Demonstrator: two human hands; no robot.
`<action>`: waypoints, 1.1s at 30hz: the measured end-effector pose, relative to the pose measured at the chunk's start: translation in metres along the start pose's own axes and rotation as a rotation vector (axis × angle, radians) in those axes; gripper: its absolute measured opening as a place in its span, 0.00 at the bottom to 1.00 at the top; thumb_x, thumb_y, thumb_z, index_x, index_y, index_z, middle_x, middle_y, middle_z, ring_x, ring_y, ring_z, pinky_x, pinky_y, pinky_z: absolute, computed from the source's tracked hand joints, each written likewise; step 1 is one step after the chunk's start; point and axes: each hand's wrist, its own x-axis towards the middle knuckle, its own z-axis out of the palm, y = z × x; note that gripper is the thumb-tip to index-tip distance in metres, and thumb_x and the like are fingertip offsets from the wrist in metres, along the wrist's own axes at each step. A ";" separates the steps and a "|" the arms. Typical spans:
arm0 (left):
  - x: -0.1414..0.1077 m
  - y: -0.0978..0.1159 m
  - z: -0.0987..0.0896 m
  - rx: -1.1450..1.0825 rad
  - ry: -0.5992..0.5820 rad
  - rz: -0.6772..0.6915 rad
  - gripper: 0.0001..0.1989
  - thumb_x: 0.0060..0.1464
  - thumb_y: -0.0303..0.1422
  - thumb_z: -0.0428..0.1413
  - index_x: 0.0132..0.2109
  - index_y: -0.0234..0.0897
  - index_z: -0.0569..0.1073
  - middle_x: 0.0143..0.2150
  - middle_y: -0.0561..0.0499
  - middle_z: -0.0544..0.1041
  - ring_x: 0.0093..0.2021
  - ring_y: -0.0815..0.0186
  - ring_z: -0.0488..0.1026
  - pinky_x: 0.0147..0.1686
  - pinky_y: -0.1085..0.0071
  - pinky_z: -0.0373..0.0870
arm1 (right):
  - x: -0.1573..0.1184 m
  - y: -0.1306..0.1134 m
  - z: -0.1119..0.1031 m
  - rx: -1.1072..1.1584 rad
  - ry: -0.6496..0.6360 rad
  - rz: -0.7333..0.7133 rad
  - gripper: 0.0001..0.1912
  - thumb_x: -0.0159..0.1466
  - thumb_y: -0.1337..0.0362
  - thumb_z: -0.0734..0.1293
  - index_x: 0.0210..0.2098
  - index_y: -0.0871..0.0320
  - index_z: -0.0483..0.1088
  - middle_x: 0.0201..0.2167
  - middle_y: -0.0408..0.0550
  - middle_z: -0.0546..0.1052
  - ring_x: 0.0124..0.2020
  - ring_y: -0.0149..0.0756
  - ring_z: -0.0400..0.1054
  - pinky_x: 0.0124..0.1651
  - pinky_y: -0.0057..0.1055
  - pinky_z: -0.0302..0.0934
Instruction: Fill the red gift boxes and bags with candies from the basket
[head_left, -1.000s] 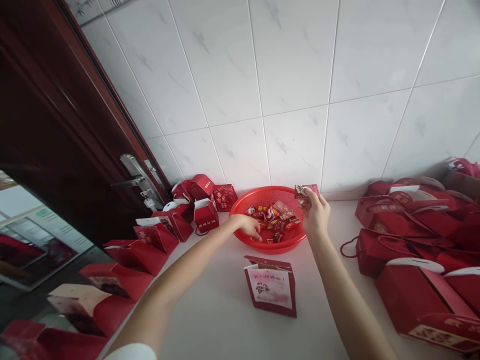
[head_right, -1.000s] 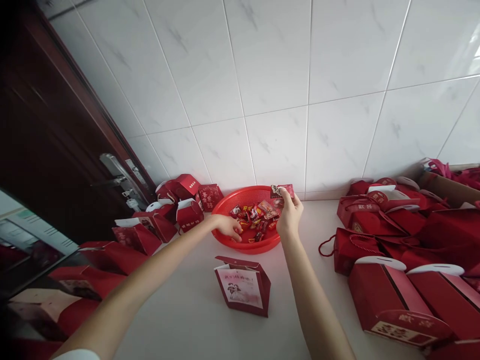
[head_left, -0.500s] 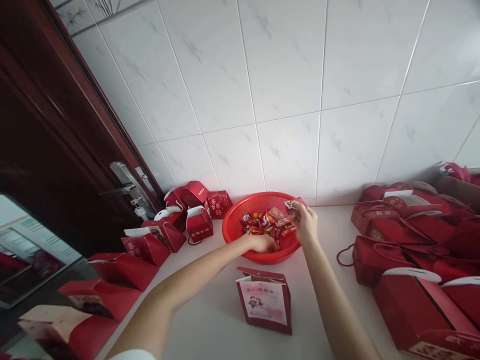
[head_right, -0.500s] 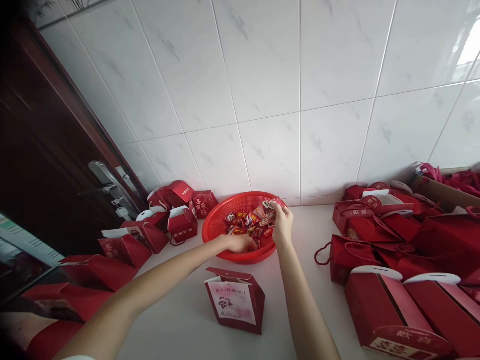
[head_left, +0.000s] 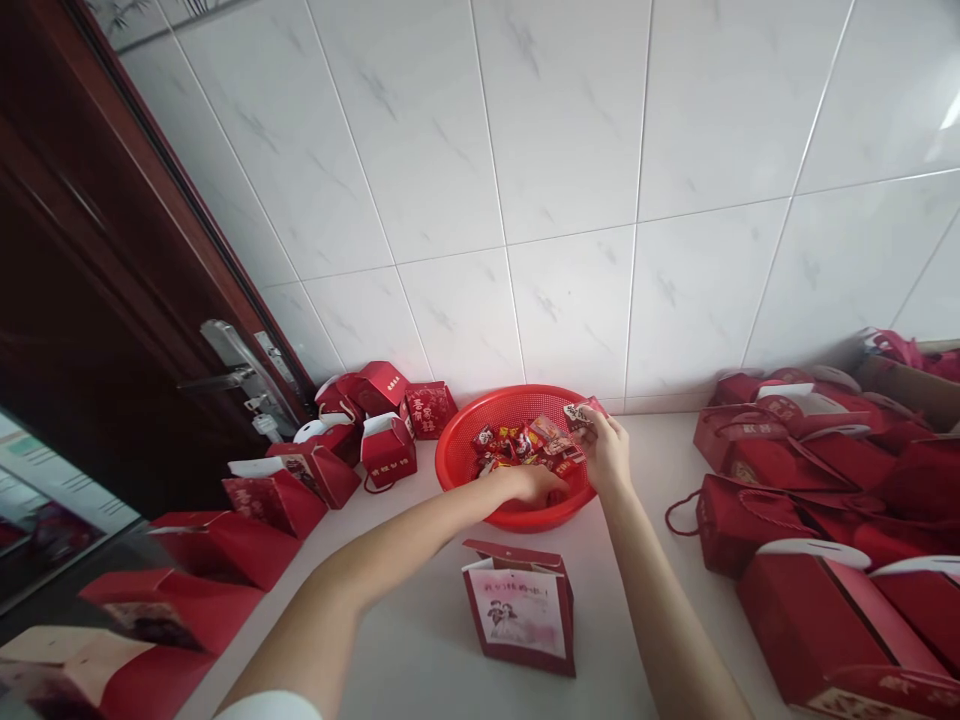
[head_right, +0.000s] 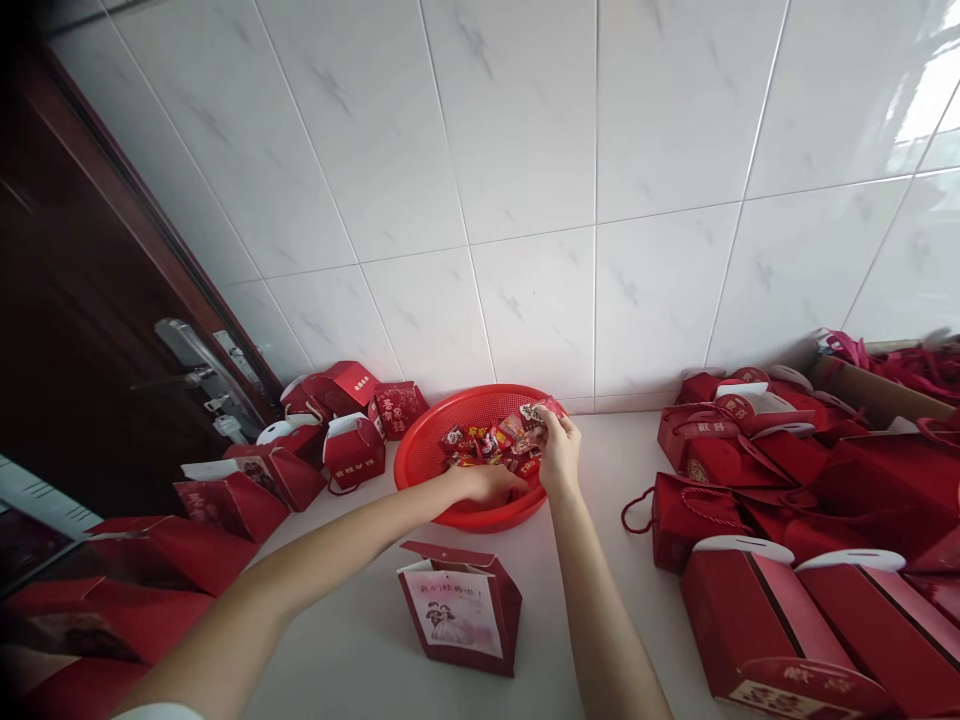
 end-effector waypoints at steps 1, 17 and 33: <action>0.000 -0.002 -0.002 0.023 0.003 -0.019 0.12 0.46 0.23 0.58 0.37 0.44 0.78 0.40 0.53 0.82 0.41 0.57 0.77 0.38 0.68 0.70 | 0.000 0.000 0.000 -0.001 -0.003 -0.004 0.12 0.40 0.60 0.75 0.20 0.58 0.71 0.17 0.41 0.73 0.17 0.27 0.61 0.21 0.27 0.57; -0.010 -0.044 -0.036 0.036 0.166 -0.237 0.47 0.46 0.24 0.60 0.71 0.50 0.56 0.44 0.50 0.80 0.43 0.55 0.79 0.39 0.68 0.70 | 0.004 0.002 -0.002 0.011 -0.011 -0.013 0.12 0.41 0.60 0.76 0.21 0.59 0.74 0.18 0.41 0.74 0.18 0.27 0.62 0.21 0.27 0.58; 0.005 -0.033 -0.020 0.117 0.117 -0.156 0.38 0.51 0.32 0.62 0.68 0.50 0.63 0.55 0.44 0.76 0.56 0.46 0.73 0.48 0.62 0.70 | 0.000 0.000 -0.001 -0.013 -0.013 0.011 0.13 0.40 0.60 0.77 0.21 0.59 0.73 0.17 0.40 0.73 0.17 0.26 0.61 0.21 0.26 0.57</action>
